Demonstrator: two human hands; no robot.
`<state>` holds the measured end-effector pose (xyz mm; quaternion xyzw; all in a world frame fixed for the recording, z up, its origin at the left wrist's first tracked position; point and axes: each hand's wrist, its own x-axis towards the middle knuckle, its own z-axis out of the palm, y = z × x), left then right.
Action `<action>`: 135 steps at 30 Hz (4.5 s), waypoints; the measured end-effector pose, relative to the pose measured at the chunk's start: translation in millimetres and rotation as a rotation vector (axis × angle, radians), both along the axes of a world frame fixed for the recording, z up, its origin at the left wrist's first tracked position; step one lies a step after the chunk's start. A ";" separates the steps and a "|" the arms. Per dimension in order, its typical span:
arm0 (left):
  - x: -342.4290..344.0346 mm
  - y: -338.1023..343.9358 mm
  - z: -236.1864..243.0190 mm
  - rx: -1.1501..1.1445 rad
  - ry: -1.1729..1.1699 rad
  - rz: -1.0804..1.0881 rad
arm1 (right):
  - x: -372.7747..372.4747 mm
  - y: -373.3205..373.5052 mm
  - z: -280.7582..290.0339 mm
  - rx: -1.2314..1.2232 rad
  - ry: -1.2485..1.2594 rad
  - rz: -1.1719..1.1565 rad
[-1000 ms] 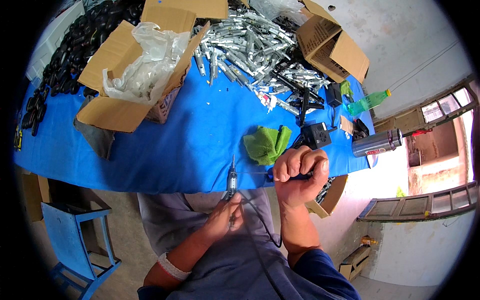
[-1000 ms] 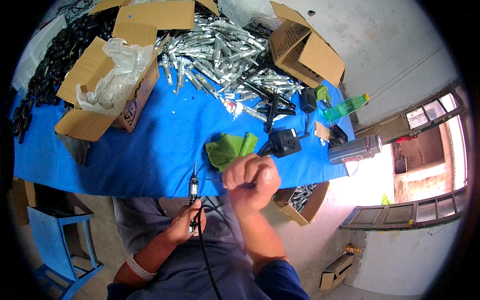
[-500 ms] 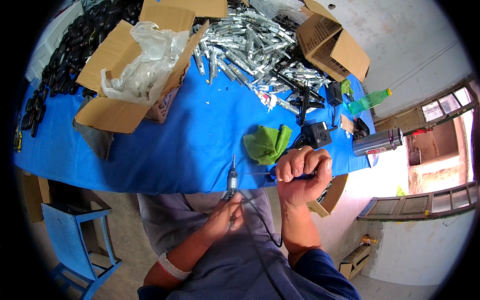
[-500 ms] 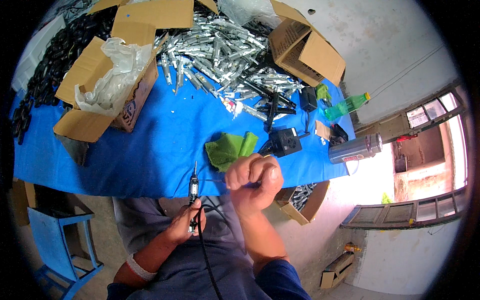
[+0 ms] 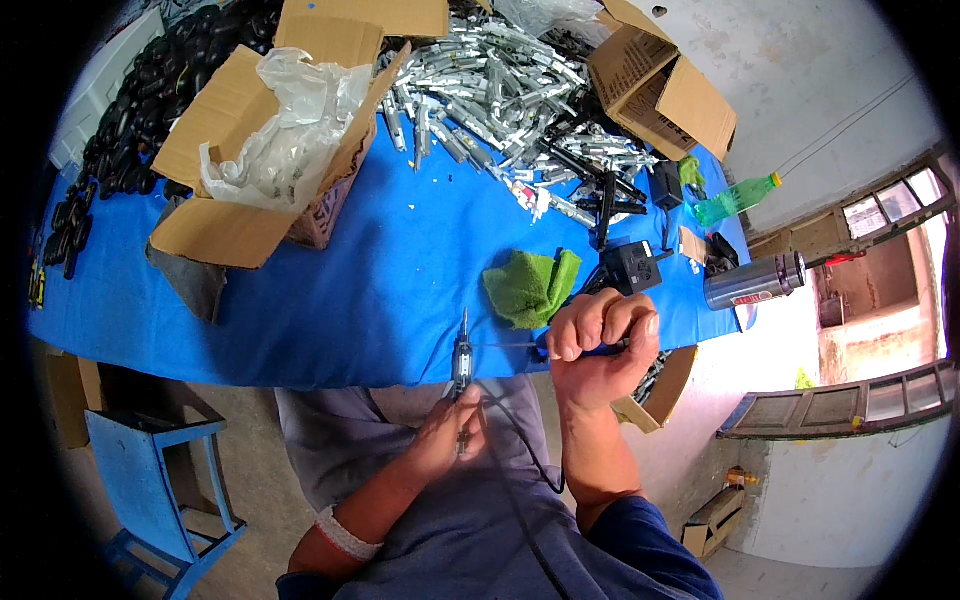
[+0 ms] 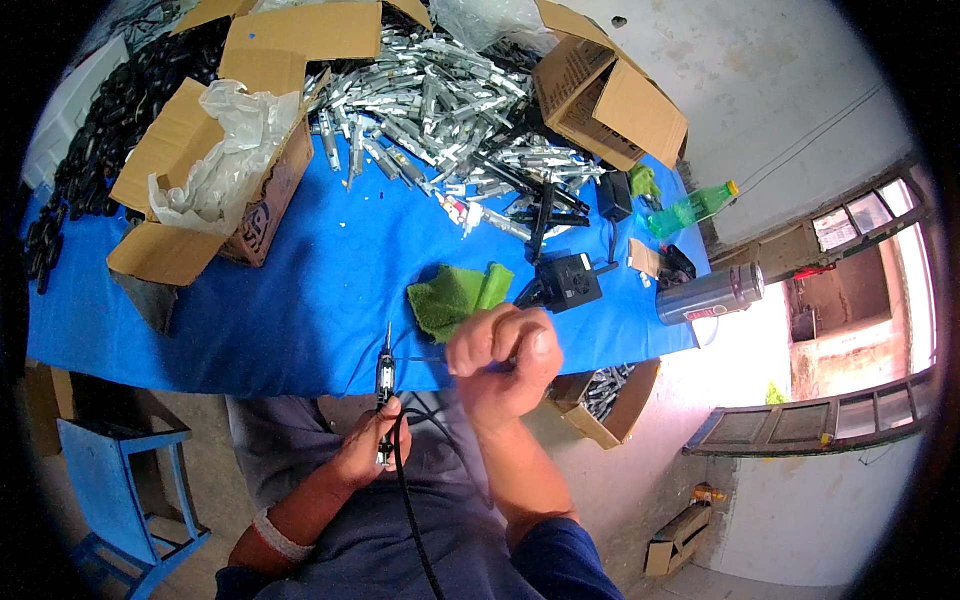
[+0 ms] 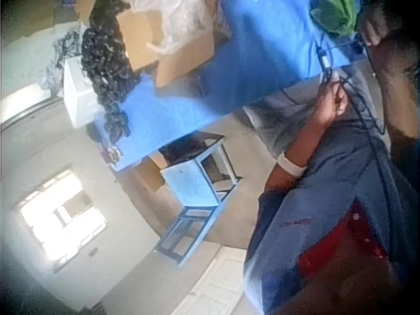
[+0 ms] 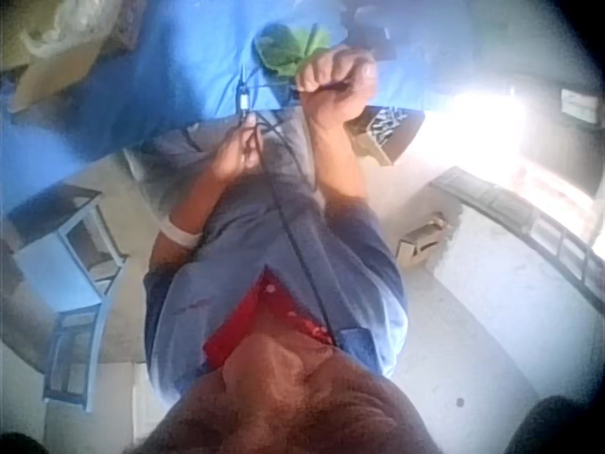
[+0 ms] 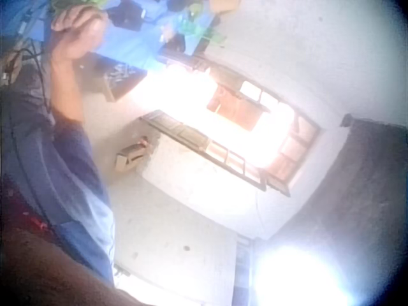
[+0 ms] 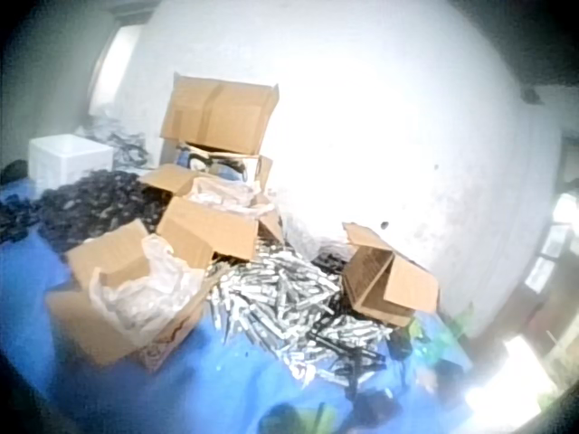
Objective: The person uses a soldering iron to apply heat to a small electronic component held in the left hand. The person repeatedly applies the soldering iron to the component's connection points while holding a solder wire in the right hand, occasionally feeding solder into the joint. The person works at a table covered with a blue cloth, surrounded by boxes of similar components.
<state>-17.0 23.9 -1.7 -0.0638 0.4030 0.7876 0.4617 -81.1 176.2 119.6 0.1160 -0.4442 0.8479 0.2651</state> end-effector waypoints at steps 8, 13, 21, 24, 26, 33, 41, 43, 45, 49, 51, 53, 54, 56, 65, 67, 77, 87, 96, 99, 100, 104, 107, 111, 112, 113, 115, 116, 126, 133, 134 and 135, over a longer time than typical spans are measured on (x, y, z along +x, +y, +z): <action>-0.5 -0.8 4.8 0.004 0.021 0.014 | 2.1 -1.9 6.6 -0.034 -0.008 -0.017; -0.3 0.3 6.3 0.027 0.017 0.021 | 1.2 -3.1 6.0 -0.005 -0.028 -0.026; -0.3 0.3 5.8 0.028 0.014 0.033 | 0.5 -2.6 2.5 -0.007 0.004 -0.030; -0.4 0.4 4.5 0.026 0.014 0.034 | 0.3 -3.6 2.9 -0.006 0.005 -0.033; 0.3 1.4 2.3 0.019 0.013 0.040 | 0.2 -3.7 2.4 -0.002 0.013 -0.033; 0.5 1.2 4.5 -0.012 0.005 0.043 | 1.0 -3.8 1.3 0.005 0.014 -0.015; -0.7 0.1 7.7 -0.012 0.041 0.022 | 1.8 -3.0 5.4 -0.015 -0.002 -0.011; -0.6 0.2 7.4 -0.013 0.043 0.021 | 0.7 -1.6 3.3 -0.010 0.015 0.006; -0.9 -0.2 5.9 -0.006 0.033 0.018 | 0.2 -2.0 2.7 -0.012 0.015 0.004; 0.1 0.6 0.9 0.024 -0.011 0.028 | 0.4 -3.7 3.2 -0.009 0.009 -0.017; -0.3 0.5 4.6 0.022 -0.008 0.033 | 0.2 -3.9 3.4 0.008 0.010 -0.024; 0.0 0.4 3.1 0.038 -0.016 0.033 | 0.3 -4.1 4.3 0.024 0.003 -0.033; 0.2 0.3 2.6 0.047 -0.021 0.033 | 0.2 -3.3 3.9 0.058 -0.003 -0.031; 0.1 0.2 2.9 0.023 0.007 0.037 | 0.0 -0.9 2.1 0.127 -0.016 -0.027; -0.6 -0.5 5.1 0.003 0.033 0.028 | 0.1 -4.8 3.0 0.016 0.003 -0.025; -0.7 -0.7 6.0 -0.009 0.048 0.021 | -0.1 -5.3 3.7 0.019 0.004 -0.025; -1.4 -0.5 5.7 -0.031 0.082 0.003 | -2.4 -3.6 3.9 0.018 0.002 -0.034; -1.7 -0.7 6.2 -0.035 0.058 -0.003 | -1.6 -5.5 4.5 0.019 0.007 -0.028; 1.0 2.4 5.8 0.020 0.021 0.030 | -4.9 0.7 4.6 0.054 -0.082 0.097; -1.0 2.0 5.7 0.056 -0.038 0.039 | -8.2 0.8 11.1 0.069 -0.157 0.145; -1.1 1.7 10.3 0.023 -0.012 0.052 | -9.8 2.7 13.4 0.115 -0.176 0.164; -0.8 1.6 7.1 0.041 -0.020 0.045 | -14.6 5.4 20.6 0.283 -0.143 0.269; 0.5 1.9 0.9 0.030 -0.062 0.055 | -16.8 -0.1 24.4 0.342 -0.167 0.261; 3.5 2.8 -11.7 0.055 -0.149 0.060 | -20.0 -7.1 28.6 0.259 -0.234 0.221; 3.5 2.3 -13.8 0.065 -0.159 0.053 | -21.0 -9.5 28.4 0.227 -0.253 0.195; 3.1 2.5 -15.2 0.069 -0.166 0.044 | -21.4 -11.0 25.9 0.184 -0.249 0.169; 2.7 2.1 -16.4 0.077 -0.180 0.028 | -21.4 -14.2 19.9 0.096 -0.241 0.120; 2.7 3.4 -14.5 0.078 -0.172 0.029 | -20.8 -15.3 19.6 0.109 -0.224 0.129; 2.8 2.9 -8.9 0.160 -0.114 0.034 | -32.3 -17.9 23.8 0.185 -0.149 0.391; 2.7 2.3 -5.5 0.157 -0.167 0.040 | -31.2 -19.9 7.0 0.248 0.002 -0.102; 2.8 2.2 -5.0 0.157 -0.170 0.040 | -27.7 -22.1 10.4 0.282 -0.037 -0.109; 2.9 2.0 -4.7 0.158 -0.173 0.040 | -25.0 -24.9 14.1 0.289 -0.072 -0.082</action>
